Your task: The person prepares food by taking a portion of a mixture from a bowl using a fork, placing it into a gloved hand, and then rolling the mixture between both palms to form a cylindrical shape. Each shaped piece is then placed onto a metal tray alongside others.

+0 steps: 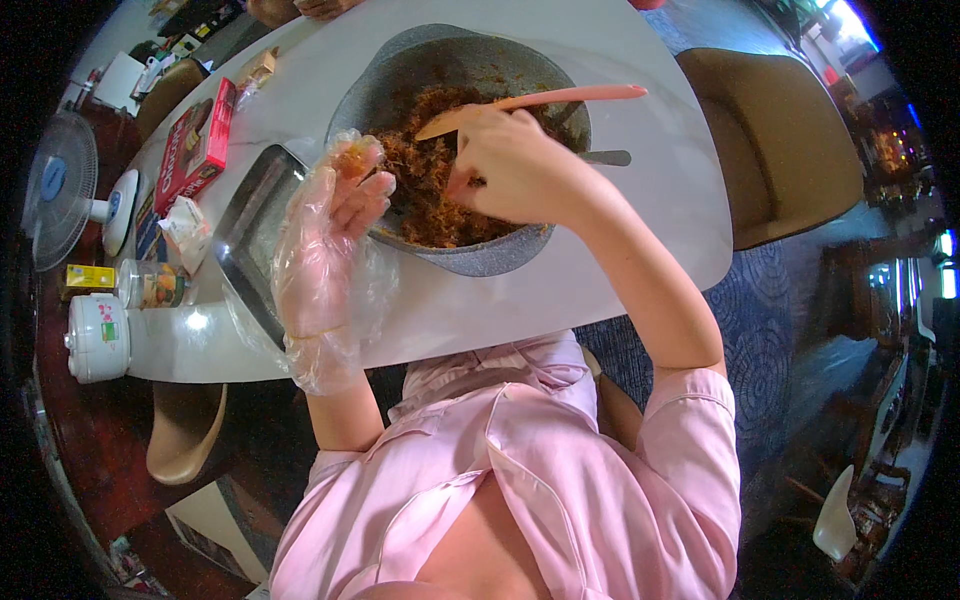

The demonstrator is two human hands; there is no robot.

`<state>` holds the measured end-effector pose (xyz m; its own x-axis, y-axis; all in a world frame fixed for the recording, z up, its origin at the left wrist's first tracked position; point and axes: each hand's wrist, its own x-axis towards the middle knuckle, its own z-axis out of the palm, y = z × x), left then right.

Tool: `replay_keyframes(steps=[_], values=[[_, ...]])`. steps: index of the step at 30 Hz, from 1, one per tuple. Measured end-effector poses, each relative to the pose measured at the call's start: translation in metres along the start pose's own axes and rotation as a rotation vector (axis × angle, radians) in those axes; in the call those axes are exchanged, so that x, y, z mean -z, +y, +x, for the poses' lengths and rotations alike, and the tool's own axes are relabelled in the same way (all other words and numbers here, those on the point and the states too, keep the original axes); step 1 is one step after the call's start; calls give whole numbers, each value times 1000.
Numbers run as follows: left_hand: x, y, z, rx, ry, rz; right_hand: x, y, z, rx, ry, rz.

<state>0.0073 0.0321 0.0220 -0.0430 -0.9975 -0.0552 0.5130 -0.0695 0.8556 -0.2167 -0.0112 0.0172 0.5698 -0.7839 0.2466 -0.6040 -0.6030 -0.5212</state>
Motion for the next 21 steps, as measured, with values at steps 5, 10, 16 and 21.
replay_keyframes(steps=[5,10,16,21], values=[[10,-3,6,13,-24,2,-12,-1,-3,-133,-162,-261],[18,-10,9,86,-47,-166,-5,-1,-6,-153,-133,-310],[13,-19,11,149,-142,-344,21,-4,-4,12,115,-66],[-3,-21,3,149,-206,-300,7,-38,8,145,491,11]])
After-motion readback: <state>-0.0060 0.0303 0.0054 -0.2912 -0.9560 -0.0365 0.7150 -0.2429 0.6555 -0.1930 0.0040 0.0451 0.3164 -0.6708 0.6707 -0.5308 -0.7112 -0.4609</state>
